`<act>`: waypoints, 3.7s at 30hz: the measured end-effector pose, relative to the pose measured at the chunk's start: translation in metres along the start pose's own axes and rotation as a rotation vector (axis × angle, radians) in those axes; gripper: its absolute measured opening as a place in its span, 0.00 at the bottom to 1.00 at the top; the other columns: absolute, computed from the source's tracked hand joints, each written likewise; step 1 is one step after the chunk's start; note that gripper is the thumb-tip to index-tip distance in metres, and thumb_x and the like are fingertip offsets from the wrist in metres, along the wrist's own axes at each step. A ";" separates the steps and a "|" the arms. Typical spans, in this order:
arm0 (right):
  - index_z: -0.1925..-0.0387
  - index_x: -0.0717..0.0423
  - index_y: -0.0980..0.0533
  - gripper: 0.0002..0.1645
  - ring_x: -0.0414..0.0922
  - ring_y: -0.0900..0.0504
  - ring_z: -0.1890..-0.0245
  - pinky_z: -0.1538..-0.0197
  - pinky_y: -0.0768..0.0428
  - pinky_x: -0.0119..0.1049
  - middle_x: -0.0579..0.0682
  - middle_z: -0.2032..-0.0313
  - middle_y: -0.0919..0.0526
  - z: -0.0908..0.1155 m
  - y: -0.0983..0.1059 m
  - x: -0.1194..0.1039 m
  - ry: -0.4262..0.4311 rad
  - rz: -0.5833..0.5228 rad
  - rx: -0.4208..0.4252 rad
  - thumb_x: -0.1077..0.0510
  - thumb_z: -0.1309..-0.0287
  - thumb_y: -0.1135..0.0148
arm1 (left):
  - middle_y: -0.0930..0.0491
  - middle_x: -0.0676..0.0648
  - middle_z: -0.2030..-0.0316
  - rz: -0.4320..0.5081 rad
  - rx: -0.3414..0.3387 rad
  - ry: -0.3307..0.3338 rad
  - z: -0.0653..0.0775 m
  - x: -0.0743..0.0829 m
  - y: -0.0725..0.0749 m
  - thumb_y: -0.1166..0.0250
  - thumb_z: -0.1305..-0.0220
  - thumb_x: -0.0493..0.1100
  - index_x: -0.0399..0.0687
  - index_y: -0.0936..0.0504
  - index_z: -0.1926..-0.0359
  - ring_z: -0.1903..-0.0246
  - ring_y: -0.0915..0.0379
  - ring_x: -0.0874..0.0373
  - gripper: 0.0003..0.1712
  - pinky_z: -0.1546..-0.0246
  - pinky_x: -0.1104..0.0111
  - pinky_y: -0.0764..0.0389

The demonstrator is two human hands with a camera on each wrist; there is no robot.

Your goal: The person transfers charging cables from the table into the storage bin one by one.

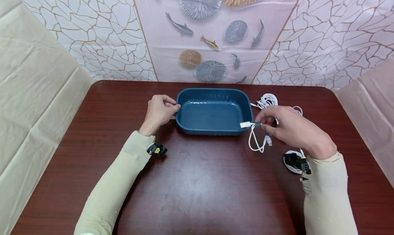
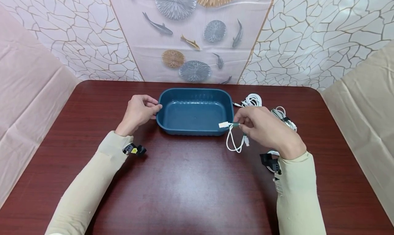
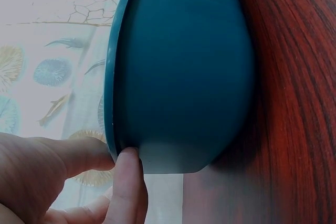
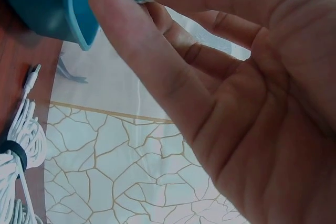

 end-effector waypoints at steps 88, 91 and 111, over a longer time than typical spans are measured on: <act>0.57 0.57 0.15 0.11 0.52 0.15 0.63 0.72 0.26 0.37 0.59 0.66 0.11 -0.027 0.008 0.017 -0.331 -0.116 0.289 0.62 0.35 0.41 | 0.14 0.39 0.63 0.024 -0.016 -0.003 0.002 -0.004 -0.002 0.31 0.33 0.43 0.38 0.18 0.54 0.75 0.13 0.56 0.13 0.59 0.56 0.09; 0.57 0.57 0.15 0.11 0.52 0.15 0.62 0.72 0.26 0.37 0.59 0.66 0.11 -0.026 0.007 0.018 -0.338 -0.118 0.295 0.61 0.34 0.42 | 0.14 0.39 0.63 0.023 -0.019 0.002 0.004 -0.005 -0.003 0.31 0.33 0.43 0.38 0.18 0.54 0.75 0.13 0.57 0.13 0.58 0.57 0.09; 0.56 0.57 0.15 0.12 0.53 0.14 0.61 0.67 0.25 0.39 0.60 0.63 0.11 -0.031 0.007 0.019 -0.326 -0.111 0.321 0.61 0.34 0.42 | 0.14 0.39 0.63 -0.004 -0.003 -0.008 0.001 -0.002 -0.002 0.31 0.33 0.43 0.39 0.18 0.54 0.76 0.14 0.57 0.12 0.60 0.58 0.09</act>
Point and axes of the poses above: each hand's wrist, its own z-axis away from the middle knuckle, its own y-axis out of the back of the hand, x = y × z, the point moved 8 cm from there along -z, towards the middle knuckle
